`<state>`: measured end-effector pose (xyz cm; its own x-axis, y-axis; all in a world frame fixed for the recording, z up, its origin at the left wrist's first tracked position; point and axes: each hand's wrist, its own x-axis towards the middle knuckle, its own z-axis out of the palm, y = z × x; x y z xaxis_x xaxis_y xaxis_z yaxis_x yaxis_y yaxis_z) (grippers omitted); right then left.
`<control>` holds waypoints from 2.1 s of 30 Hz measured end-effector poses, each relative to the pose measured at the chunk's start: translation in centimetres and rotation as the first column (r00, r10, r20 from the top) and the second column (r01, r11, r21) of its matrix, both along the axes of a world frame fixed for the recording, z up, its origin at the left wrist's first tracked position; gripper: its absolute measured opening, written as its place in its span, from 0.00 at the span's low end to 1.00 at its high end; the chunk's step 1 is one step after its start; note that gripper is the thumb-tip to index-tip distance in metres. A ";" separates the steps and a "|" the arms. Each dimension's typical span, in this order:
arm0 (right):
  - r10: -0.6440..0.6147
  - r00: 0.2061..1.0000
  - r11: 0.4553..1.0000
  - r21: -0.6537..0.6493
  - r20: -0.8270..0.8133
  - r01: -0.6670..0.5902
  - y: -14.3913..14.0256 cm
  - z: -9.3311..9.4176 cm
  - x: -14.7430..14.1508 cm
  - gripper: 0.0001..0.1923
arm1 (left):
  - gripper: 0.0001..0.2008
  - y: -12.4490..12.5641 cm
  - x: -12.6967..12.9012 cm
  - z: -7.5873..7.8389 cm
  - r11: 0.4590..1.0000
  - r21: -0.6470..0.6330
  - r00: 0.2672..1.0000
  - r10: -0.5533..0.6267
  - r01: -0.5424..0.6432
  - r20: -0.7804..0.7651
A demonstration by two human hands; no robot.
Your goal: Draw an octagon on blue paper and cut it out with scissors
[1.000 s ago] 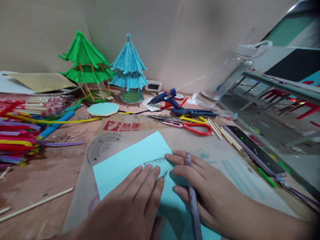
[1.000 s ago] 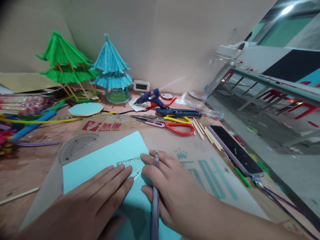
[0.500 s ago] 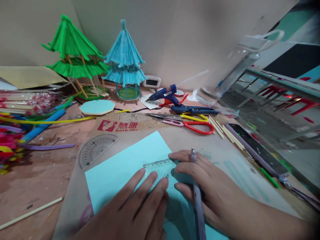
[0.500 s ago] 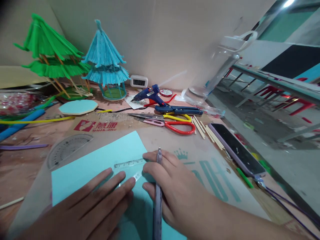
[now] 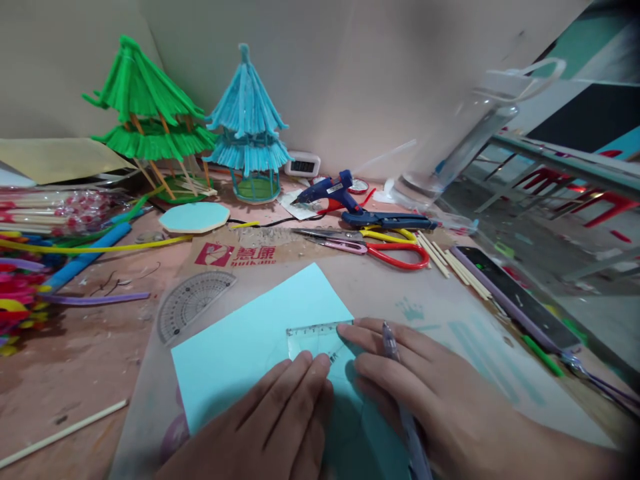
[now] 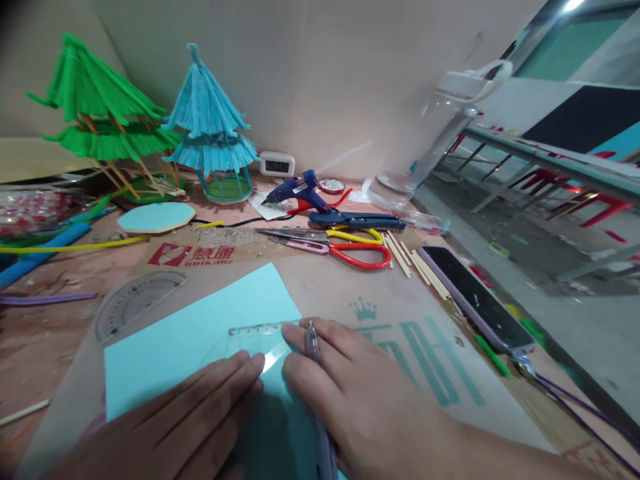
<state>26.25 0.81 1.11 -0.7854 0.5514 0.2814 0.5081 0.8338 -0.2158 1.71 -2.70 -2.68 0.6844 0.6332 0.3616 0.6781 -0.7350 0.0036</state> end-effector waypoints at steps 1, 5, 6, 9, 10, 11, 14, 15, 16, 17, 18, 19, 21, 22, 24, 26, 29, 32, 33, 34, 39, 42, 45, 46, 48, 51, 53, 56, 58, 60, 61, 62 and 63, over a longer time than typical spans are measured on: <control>0.011 1.000 1.000 0.008 0.004 -0.011 0.0 0.0 0.1 0.20 | 0.29 0.0 0.0 0.0 1.000 -0.001 1.000 0.000 0.000 -0.004; 0.000 1.000 1.000 0.004 0.021 0.000 0.1 0.1 0.0 0.19 | 0.27 0.1 -0.3 0.3 0.999 0.035 0.999 -0.021 0.022 -0.033; -0.003 1.000 1.000 -0.001 0.027 0.003 0.2 0.1 0.0 0.18 | 0.25 0.2 -0.4 0.4 0.998 0.057 0.998 -0.032 0.035 -0.045; -0.006 1.000 1.000 -0.022 0.028 0.006 0.3 0.2 -0.2 0.14 | 0.21 0.3 -0.9 0.8 0.986 0.145 0.995 -0.064 0.076 -0.083; -0.012 1.000 1.000 -0.025 0.022 0.013 0.3 0.2 -0.3 0.13 | 0.21 0.4 -0.9 0.8 0.982 0.170 0.994 -0.069 0.082 -0.084; -0.019 1.000 0.999 -0.030 0.016 0.019 0.3 0.3 -0.4 0.13 | 0.20 0.5 -0.9 0.9 0.978 0.192 0.995 -0.069 0.082 -0.075; -0.045 0.999 0.998 -0.041 0.004 0.045 0.3 0.4 -0.6 0.12 | 0.20 0.5 -0.8 1.0 0.978 0.199 0.997 -0.044 0.055 -0.057; -0.046 0.999 0.998 -0.042 0.005 0.046 0.3 0.4 -0.6 0.12 | 0.20 0.5 -0.8 1.0 0.981 0.190 0.997 -0.037 0.049 -0.066; -0.045 0.999 0.998 -0.041 0.009 0.046 0.3 0.4 -0.7 0.12 | 0.20 0.4 -0.8 1.1 0.982 0.182 0.997 -0.032 0.045 -0.076; -0.043 0.999 0.998 -0.035 0.012 0.044 0.3 0.4 -0.7 0.12 | 0.20 0.4 -0.8 1.1 0.984 0.171 0.995 -0.030 0.045 -0.091; -0.038 0.999 0.999 -0.026 0.018 0.039 0.3 0.3 -0.6 0.13 | 0.20 0.3 -0.8 1.1 0.985 0.165 0.994 -0.031 0.048 -0.103; -0.030 0.999 0.999 -0.015 0.023 0.030 0.3 0.3 -0.6 0.14 | 0.20 0.2 -0.8 1.1 0.985 0.166 0.994 -0.032 0.050 -0.107; -0.022 0.999 1.000 0.009 0.029 0.022 0.3 0.2 -0.4 0.17 | 0.20 0.2 -0.8 0.9 0.984 0.168 0.993 -0.033 0.052 -0.114; -0.021 0.999 1.000 0.020 0.030 0.021 0.3 0.1 -0.3 0.17 | 0.20 0.2 -0.8 0.9 0.984 0.168 0.993 -0.031 0.050 -0.115; -0.022 0.999 0.999 0.038 0.033 0.021 0.3 0.2 -0.2 0.17 | 0.20 0.3 -0.8 0.7 0.984 0.174 0.993 -0.030 0.049 -0.113; -0.019 0.999 0.998 0.062 0.035 0.017 0.2 0.3 -0.2 0.16 | 0.19 0.4 -0.8 0.6 0.981 0.184 0.993 -0.034 0.055 -0.114; -0.014 0.999 0.994 0.112 0.043 0.010 0.1 0.6 -0.3 0.15 | 0.20 0.5 -0.8 0.6 0.979 0.192 0.992 -0.039 0.061 -0.116; -0.008 0.999 0.991 0.133 0.046 0.002 0.1 0.6 -0.3 0.13 | 0.20 0.5 -0.8 0.7 0.981 0.188 0.992 -0.036 0.058 -0.118; -0.004 0.999 0.991 0.136 0.044 -0.002 0.0 0.6 -0.3 0.13 | 0.20 0.5 -0.8 0.7 0.980 0.191 0.992 -0.039 0.061 -0.117; 0.002 0.999 0.990 0.137 0.045 -0.008 0.0 0.5 -0.3 0.13 | 0.20 0.5 -0.8 0.7 0.980 0.189 0.992 -0.042 0.064 -0.120; -0.019 0.999 0.988 0.156 0.034 0.013 -0.3 0.4 0.0 0.13 | 0.20 0.5 -0.9 0.6 0.979 0.193 0.992 -0.035 0.059 -0.124; -0.021 0.999 0.989 0.149 0.040 0.014 -0.3 0.5 0.0 0.13 | 0.21 0.5 -0.8 0.6 0.979 0.193 0.991 -0.035 0.060 -0.131; -0.029 0.999 0.990 0.140 0.034 0.024 -0.2 0.6 -0.2 0.13 | 0.21 0.4 -0.8 0.5 0.980 0.188 0.990 -0.039 0.064 -0.132; -0.030 0.999 0.991 0.135 0.029 0.026 -0.2 0.6 -0.3 0.14 | 0.21 0.3 -0.8 0.5 0.981 0.186 0.991 -0.037 0.061 -0.131; -0.026 0.999 0.992 0.123 0.022 0.023 -0.1 0.6 -0.3 0.14 | 0.21 0.3 -0.8 0.5 0.981 0.185 0.991 -0.040 0.064 -0.130; -0.019 1.000 0.993 0.116 0.020 0.017 -0.1 0.6 -0.3 0.16 | 0.21 0.3 -0.9 0.5 0.981 0.183 0.991 -0.039 0.062 -0.127; -0.027 0.999 0.994 0.109 0.031 0.024 -0.1 0.6 -0.2 0.17 | 0.21 0.3 -0.8 0.5 0.981 0.186 0.992 -0.036 0.058 -0.121; -0.031 0.999 0.996 0.087 0.031 0.028 -0.2 0.6 -0.2 0.18 | 0.21 0.5 -0.6 0.6 0.981 0.188 0.992 -0.025 0.048 -0.123; -0.028 0.999 0.997 0.070 0.022 0.026 -0.2 0.6 -0.3 0.17 | 0.21 0.6 -0.4 0.6 0.980 0.191 0.992 -0.023 0.048 -0.127; -0.025 1.000 0.997 0.069 0.013 0.024 -0.1 0.6 -0.3 0.16 | 0.21 0.6 -0.5 0.6 0.980 0.194 0.990 -0.025 0.051 -0.137; -0.025 1.000 0.997 0.075 0.008 0.024 0.0 0.6 -0.4 0.15 | 0.21 0.6 -0.5 0.5 0.978 0.203 0.990 -0.027 0.054 -0.137; -0.021 1.000 0.996 0.083 0.001 0.020 0.1 0.6 -0.4 0.13 | 0.21 0.6 -0.6 0.4 0.975 0.214 0.990 -0.027 0.056 -0.136; -0.015 1.000 0.996 0.087 -0.007 0.015 0.1 0.6 -0.4 0.12 | 0.20 0.6 -0.8 0.3 0.972 0.228 0.990 -0.029 0.059 -0.135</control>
